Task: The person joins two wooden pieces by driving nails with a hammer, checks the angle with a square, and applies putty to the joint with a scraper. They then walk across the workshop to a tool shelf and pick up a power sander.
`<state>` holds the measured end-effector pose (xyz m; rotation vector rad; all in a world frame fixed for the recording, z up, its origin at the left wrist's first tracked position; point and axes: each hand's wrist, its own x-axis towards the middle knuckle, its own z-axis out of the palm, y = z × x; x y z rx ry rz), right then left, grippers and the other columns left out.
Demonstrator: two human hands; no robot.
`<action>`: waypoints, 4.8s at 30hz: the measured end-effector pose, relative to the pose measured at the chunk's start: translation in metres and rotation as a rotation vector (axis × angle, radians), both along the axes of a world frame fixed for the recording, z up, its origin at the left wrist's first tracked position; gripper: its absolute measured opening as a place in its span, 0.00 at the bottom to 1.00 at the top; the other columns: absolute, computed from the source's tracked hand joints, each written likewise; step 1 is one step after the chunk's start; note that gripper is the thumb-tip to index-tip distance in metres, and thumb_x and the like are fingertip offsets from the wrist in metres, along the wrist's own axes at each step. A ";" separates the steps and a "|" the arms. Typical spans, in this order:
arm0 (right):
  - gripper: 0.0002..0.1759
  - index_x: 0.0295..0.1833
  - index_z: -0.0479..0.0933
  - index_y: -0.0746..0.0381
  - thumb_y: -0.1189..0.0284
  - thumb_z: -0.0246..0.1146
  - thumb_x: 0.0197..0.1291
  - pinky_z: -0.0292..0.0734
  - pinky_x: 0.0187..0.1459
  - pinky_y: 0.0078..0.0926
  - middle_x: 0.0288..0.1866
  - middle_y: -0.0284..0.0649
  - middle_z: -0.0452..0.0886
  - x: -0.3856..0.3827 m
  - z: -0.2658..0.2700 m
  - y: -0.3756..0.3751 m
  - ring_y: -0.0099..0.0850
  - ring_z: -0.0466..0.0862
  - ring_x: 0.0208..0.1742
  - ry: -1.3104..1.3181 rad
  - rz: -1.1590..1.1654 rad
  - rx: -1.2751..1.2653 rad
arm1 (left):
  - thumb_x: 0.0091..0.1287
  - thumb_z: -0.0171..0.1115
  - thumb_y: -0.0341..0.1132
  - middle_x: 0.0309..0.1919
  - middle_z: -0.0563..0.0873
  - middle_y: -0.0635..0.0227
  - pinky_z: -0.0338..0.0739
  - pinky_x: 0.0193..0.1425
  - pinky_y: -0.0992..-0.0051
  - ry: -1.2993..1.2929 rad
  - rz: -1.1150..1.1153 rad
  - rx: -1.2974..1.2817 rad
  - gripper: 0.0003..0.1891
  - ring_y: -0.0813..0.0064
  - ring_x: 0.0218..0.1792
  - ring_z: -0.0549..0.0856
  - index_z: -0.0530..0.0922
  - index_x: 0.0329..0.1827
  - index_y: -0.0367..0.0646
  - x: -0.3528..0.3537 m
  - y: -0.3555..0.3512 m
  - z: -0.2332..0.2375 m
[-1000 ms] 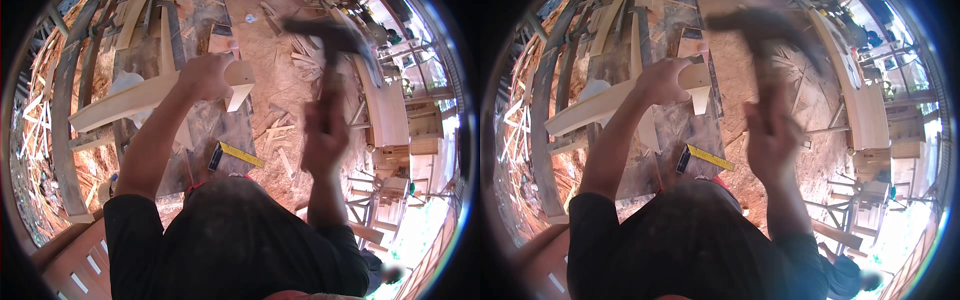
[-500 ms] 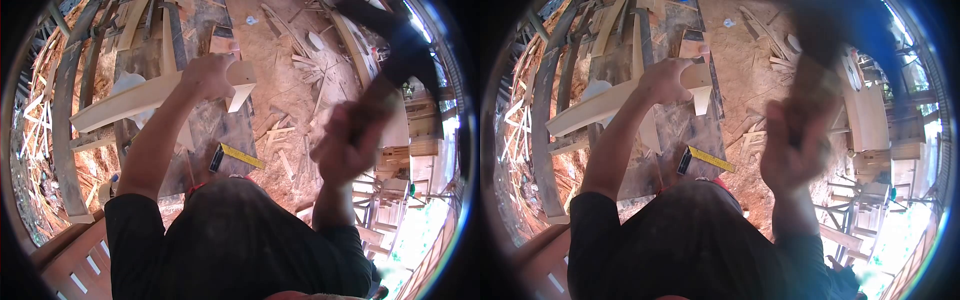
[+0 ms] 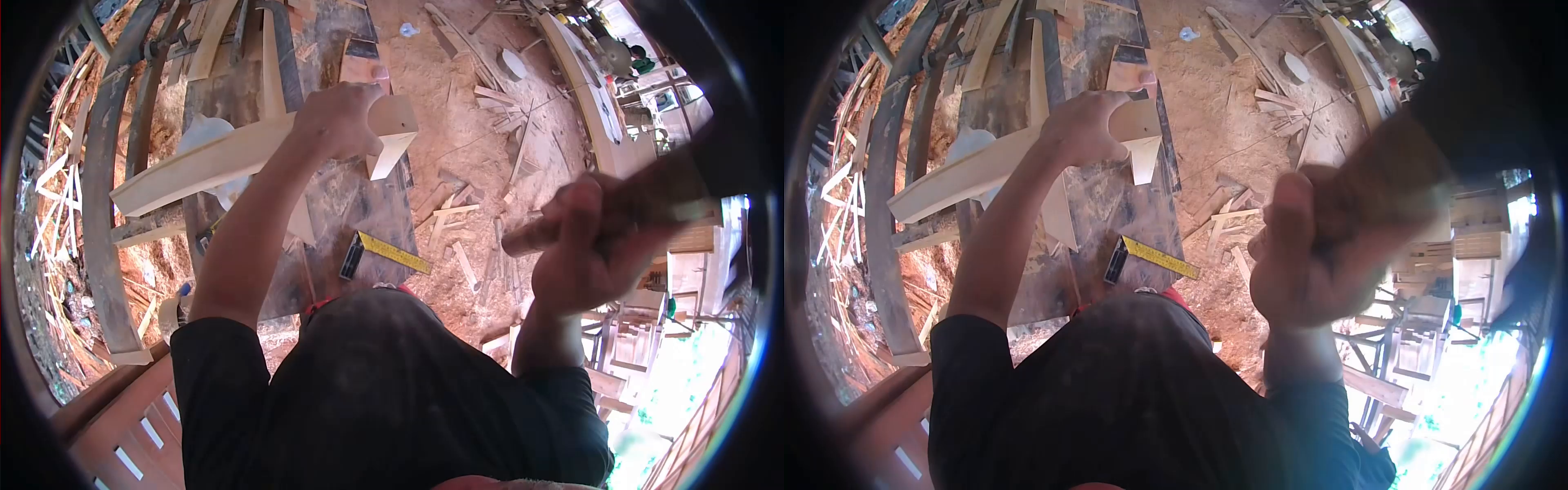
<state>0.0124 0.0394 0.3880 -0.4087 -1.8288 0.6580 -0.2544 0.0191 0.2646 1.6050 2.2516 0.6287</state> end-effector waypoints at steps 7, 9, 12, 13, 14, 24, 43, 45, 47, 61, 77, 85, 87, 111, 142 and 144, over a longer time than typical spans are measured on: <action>0.36 0.83 0.67 0.55 0.77 0.66 0.71 0.83 0.43 0.40 0.42 0.55 0.88 -0.014 -0.050 0.036 0.53 0.89 0.41 -0.781 -0.037 0.086 | 0.48 0.77 0.49 0.61 0.88 0.56 0.82 0.67 0.58 0.081 -0.024 0.143 0.44 0.55 0.63 0.87 0.78 0.72 0.45 -0.003 -0.001 -0.013; 0.36 0.83 0.65 0.61 0.79 0.66 0.71 0.84 0.42 0.33 0.42 0.51 0.88 -0.016 -0.032 0.025 0.43 0.90 0.39 -0.574 -0.045 0.126 | 0.47 0.78 0.47 0.60 0.89 0.57 0.82 0.67 0.58 0.021 -0.014 0.025 0.42 0.56 0.62 0.87 0.80 0.71 0.48 0.001 -0.002 -0.003; 0.34 0.82 0.65 0.69 0.81 0.65 0.73 0.83 0.37 0.22 0.41 0.38 0.88 -0.012 0.001 0.008 0.21 0.85 0.33 -0.254 -0.079 0.093 | 0.47 0.78 0.46 0.60 0.89 0.59 0.82 0.66 0.59 -0.020 0.008 -0.064 0.40 0.57 0.62 0.87 0.81 0.69 0.50 0.002 0.001 0.007; 0.34 0.81 0.66 0.69 0.81 0.66 0.73 0.83 0.37 0.22 0.41 0.39 0.88 -0.009 -0.001 0.010 0.22 0.85 0.33 -0.198 -0.063 0.062 | 0.47 0.78 0.45 0.59 0.89 0.59 0.83 0.66 0.59 -0.015 0.011 -0.060 0.40 0.57 0.61 0.88 0.82 0.69 0.50 0.002 0.002 0.006; 0.33 0.80 0.66 0.70 0.81 0.66 0.72 0.83 0.37 0.22 0.40 0.40 0.87 -0.005 -0.004 0.011 0.24 0.85 0.33 -0.141 -0.046 0.032 | 0.47 0.78 0.45 0.59 0.89 0.60 0.83 0.66 0.59 -0.011 0.016 -0.055 0.39 0.58 0.61 0.88 0.82 0.68 0.51 0.001 0.002 0.005; 0.40 0.85 0.64 0.56 0.76 0.68 0.69 0.86 0.48 0.37 0.46 0.54 0.90 -0.019 -0.014 0.025 0.44 0.93 0.46 -0.615 -0.016 0.222 | 0.48 0.76 0.42 0.57 0.90 0.59 0.83 0.65 0.58 -0.022 0.001 0.030 0.37 0.56 0.59 0.88 0.82 0.67 0.47 0.001 0.003 -0.002; 0.38 0.84 0.66 0.54 0.78 0.66 0.70 0.86 0.46 0.40 0.48 0.52 0.89 -0.012 -0.008 0.038 0.39 0.92 0.46 -0.472 -0.092 0.244 | 0.47 0.76 0.42 0.55 0.90 0.58 0.83 0.65 0.57 -0.035 0.019 0.034 0.37 0.55 0.58 0.89 0.82 0.66 0.47 0.001 0.007 -0.003; 0.39 0.85 0.65 0.49 0.75 0.65 0.70 0.84 0.43 0.46 0.42 0.50 0.88 -0.001 -0.038 0.056 0.47 0.90 0.42 -0.828 -0.029 0.237 | 0.46 0.76 0.41 0.55 0.90 0.59 0.83 0.65 0.57 -0.030 -0.007 0.037 0.38 0.55 0.58 0.89 0.82 0.66 0.47 -0.001 0.008 -0.004; 0.38 0.85 0.65 0.42 0.72 0.65 0.71 0.82 0.40 0.52 0.36 0.49 0.85 -0.001 -0.046 0.053 0.54 0.87 0.38 -1.048 -0.039 0.105 | 0.46 0.76 0.42 0.54 0.90 0.58 0.82 0.65 0.57 -0.012 0.005 0.072 0.39 0.54 0.57 0.89 0.81 0.68 0.47 0.007 0.000 -0.007; 0.32 0.76 0.69 0.65 0.70 0.69 0.71 0.78 0.29 0.26 0.30 0.33 0.80 0.025 -0.082 0.062 0.24 0.83 0.27 -0.535 0.070 -0.860 | 0.46 0.83 0.49 0.54 0.90 0.54 0.80 0.66 0.56 -0.015 -0.002 -0.009 0.43 0.53 0.58 0.88 0.81 0.68 0.43 0.013 0.011 0.010; 0.12 0.44 0.73 0.61 0.69 0.71 0.71 0.71 0.22 0.25 0.24 0.30 0.76 0.038 -0.139 0.130 0.19 0.76 0.20 -0.250 0.088 -1.119 | 0.44 0.89 0.42 0.49 0.90 0.52 0.84 0.59 0.64 -0.026 0.065 0.025 0.41 0.61 0.50 0.91 0.82 0.61 0.32 0.020 0.029 0.002; 0.13 0.51 0.71 0.68 0.69 0.64 0.72 0.74 0.30 0.38 0.27 0.44 0.78 0.033 -0.191 0.106 0.35 0.83 0.28 -0.813 0.148 -0.563 | 0.43 0.89 0.42 0.46 0.90 0.53 0.83 0.58 0.63 -0.004 0.058 0.011 0.40 0.60 0.48 0.90 0.82 0.60 0.32 0.024 0.032 0.006; 0.17 0.53 0.71 0.69 0.69 0.66 0.69 0.75 0.34 0.42 0.28 0.47 0.78 0.030 -0.188 0.103 0.39 0.84 0.31 -0.761 0.170 -0.725 | 0.43 0.88 0.42 0.46 0.90 0.53 0.83 0.57 0.62 -0.001 0.028 0.099 0.40 0.60 0.47 0.90 0.83 0.59 0.32 0.021 0.026 0.000; 0.14 0.44 0.70 0.66 0.69 0.67 0.68 0.77 0.27 0.33 0.28 0.39 0.77 0.022 -0.142 0.088 0.28 0.81 0.24 -0.715 0.156 -1.047 | 0.43 0.87 0.50 0.47 0.89 0.54 0.83 0.57 0.59 0.025 0.025 0.097 0.40 0.54 0.49 0.90 0.84 0.57 0.35 0.018 0.015 0.002; 0.13 0.44 0.71 0.62 0.69 0.69 0.69 0.75 0.25 0.27 0.24 0.35 0.76 0.047 -0.128 0.037 0.23 0.79 0.21 -0.748 -0.035 -0.987 | 0.80 0.64 0.35 0.54 0.92 0.64 0.85 0.57 0.74 -0.439 0.063 0.765 0.12 0.75 0.49 0.91 0.87 0.61 0.41 -0.011 0.006 -0.032; 0.13 0.44 0.71 0.63 0.69 0.69 0.69 0.75 0.26 0.28 0.24 0.35 0.76 0.048 -0.128 0.036 0.24 0.79 0.22 -0.764 -0.034 -0.996 | 0.77 0.68 0.34 0.47 0.93 0.65 0.84 0.55 0.76 -0.251 0.023 0.859 0.12 0.76 0.47 0.91 0.88 0.59 0.41 -0.010 0.007 -0.033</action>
